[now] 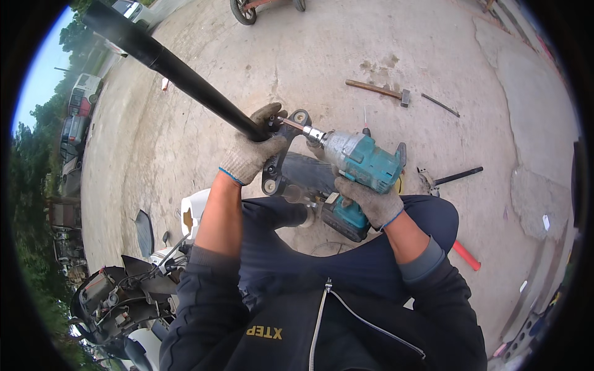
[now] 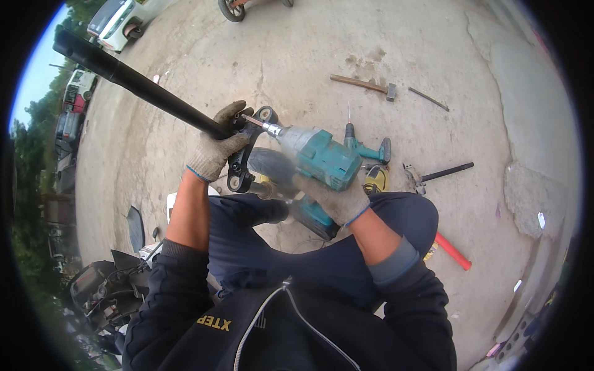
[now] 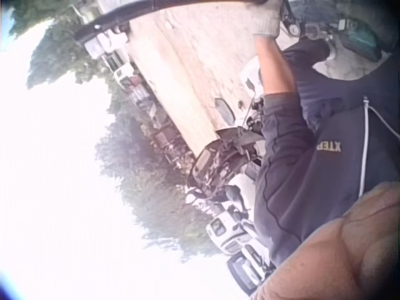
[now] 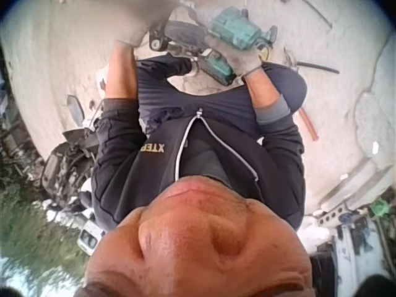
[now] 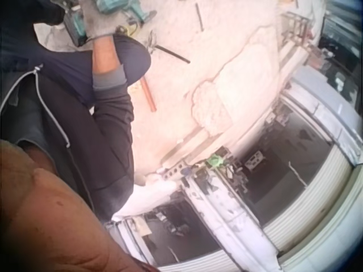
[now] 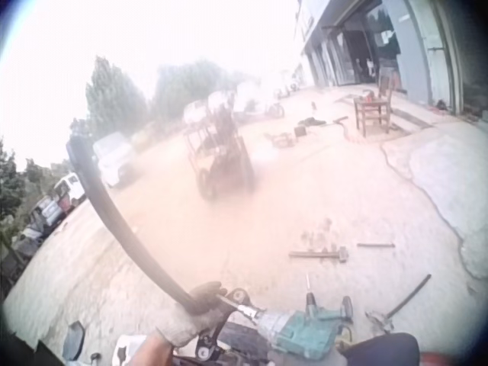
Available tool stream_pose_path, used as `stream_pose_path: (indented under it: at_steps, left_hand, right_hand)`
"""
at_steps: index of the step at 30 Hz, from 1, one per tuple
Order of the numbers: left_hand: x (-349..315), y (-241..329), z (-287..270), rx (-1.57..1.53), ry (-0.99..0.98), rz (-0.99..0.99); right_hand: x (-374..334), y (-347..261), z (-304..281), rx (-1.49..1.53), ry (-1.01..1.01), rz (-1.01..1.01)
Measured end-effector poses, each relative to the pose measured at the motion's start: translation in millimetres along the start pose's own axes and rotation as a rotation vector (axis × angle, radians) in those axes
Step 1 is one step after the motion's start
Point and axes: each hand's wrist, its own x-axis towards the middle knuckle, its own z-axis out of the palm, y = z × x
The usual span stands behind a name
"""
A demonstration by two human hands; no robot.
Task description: The person assembles a scooter front wheel assembly. They use an impact wrench to tighten bolts on the fork, then use a hammer to seat the axle. Finally, they attach a white front fender to the wheel assembly.
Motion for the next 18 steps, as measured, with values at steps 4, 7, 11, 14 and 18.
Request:
stream_pose_path:
  at_steps: [4, 7, 11, 14, 18]
  left_hand:
    - [-5, -5, -5, -0.182, 0.075, -0.038]
    - [0, -15, -4, -0.269, 0.093, -0.048]
    - [4, -28, -12, -0.284, 0.142, -0.033]
    - [2, -33, -10, -0.315, 0.166, -0.030]
    - [0, -33, -10, -0.325, 0.183, -0.041]
  right_hand:
    - [-11, 0, -6, 0.147, 0.046, 0.127]
    - [-16, -1, -21, 0.228, 0.098, 0.224]
    - [-20, 8, -26, 0.300, 0.090, 0.293]
    - [-25, 11, -25, 0.290, 0.082, 0.322]
    - [-25, 11, -19, 0.294, 0.085, 0.316]
